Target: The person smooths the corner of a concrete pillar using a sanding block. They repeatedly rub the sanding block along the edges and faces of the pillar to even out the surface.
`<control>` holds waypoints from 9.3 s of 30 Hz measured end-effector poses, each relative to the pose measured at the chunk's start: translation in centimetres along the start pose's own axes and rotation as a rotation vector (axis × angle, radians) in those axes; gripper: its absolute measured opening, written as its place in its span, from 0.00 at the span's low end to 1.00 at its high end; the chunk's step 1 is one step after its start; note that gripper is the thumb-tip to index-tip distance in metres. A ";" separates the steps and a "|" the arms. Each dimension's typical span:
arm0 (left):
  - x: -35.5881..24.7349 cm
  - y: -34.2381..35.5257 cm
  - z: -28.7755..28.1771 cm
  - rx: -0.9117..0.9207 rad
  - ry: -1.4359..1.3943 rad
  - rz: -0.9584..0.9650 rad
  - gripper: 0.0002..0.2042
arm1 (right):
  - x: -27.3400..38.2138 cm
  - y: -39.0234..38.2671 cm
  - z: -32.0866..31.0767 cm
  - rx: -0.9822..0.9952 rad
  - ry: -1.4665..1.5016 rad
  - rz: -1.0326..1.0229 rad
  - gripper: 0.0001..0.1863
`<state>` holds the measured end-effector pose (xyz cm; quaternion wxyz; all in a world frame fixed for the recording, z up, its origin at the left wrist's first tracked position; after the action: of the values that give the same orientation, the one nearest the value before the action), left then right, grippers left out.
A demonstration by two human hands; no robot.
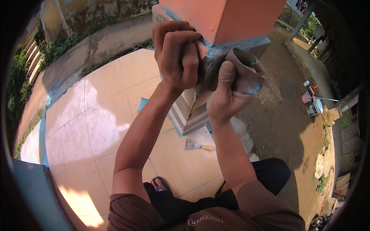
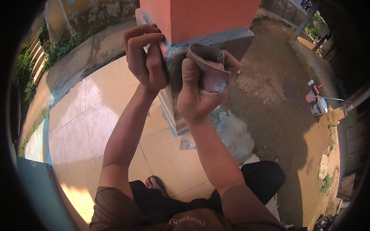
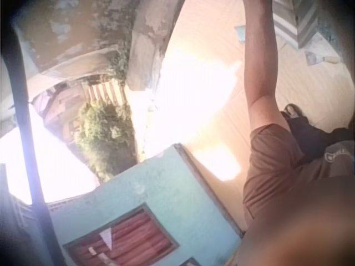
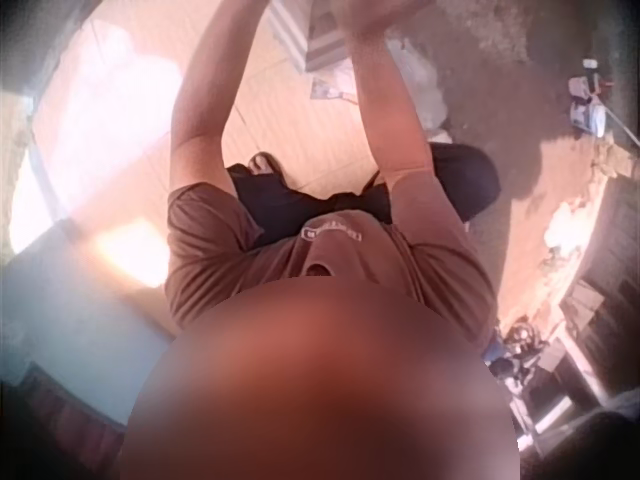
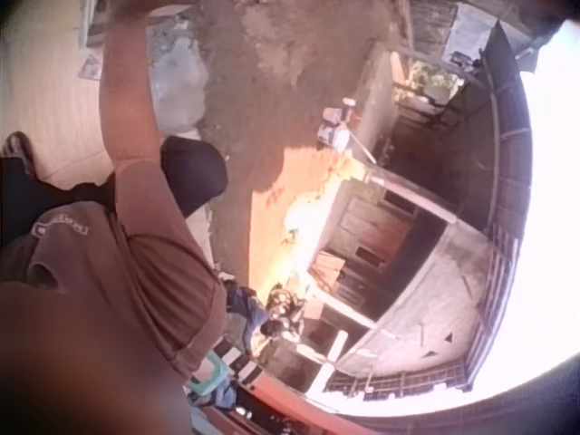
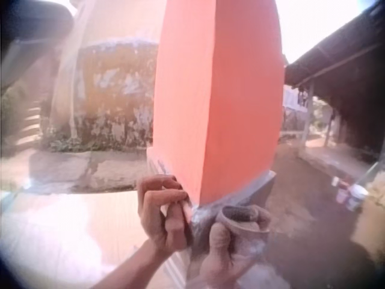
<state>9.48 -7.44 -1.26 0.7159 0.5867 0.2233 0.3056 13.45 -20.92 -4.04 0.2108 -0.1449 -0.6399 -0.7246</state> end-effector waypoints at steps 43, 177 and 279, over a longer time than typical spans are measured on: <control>-0.5 -1.1 -0.6 0.223 0.120 -0.201 0.32 | -2.5 -5.2 -5.4 -0.137 -0.368 0.386 0.15; -1.5 -0.3 0.7 0.017 0.196 -0.254 0.08 | 0.0 -2.4 0.7 -0.021 -0.270 0.069 0.28; 0.9 -3.2 0.4 0.137 0.127 -0.238 0.29 | -2.7 1.1 -0.4 -0.076 -0.015 0.376 0.27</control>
<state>10.98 -7.52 -4.30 0.6898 0.5831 0.3564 0.2390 16.37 -21.09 -4.47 0.3321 -0.2753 -0.5752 -0.6951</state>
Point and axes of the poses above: each hand's wrist, its own y-axis towards the middle knuckle, its own z-axis out of the palm, x = y × z, the point moved 4 cm from there along y, towards the middle knuckle, and after that the axes turned 13 degrees about -y, right-handed, at the moved point
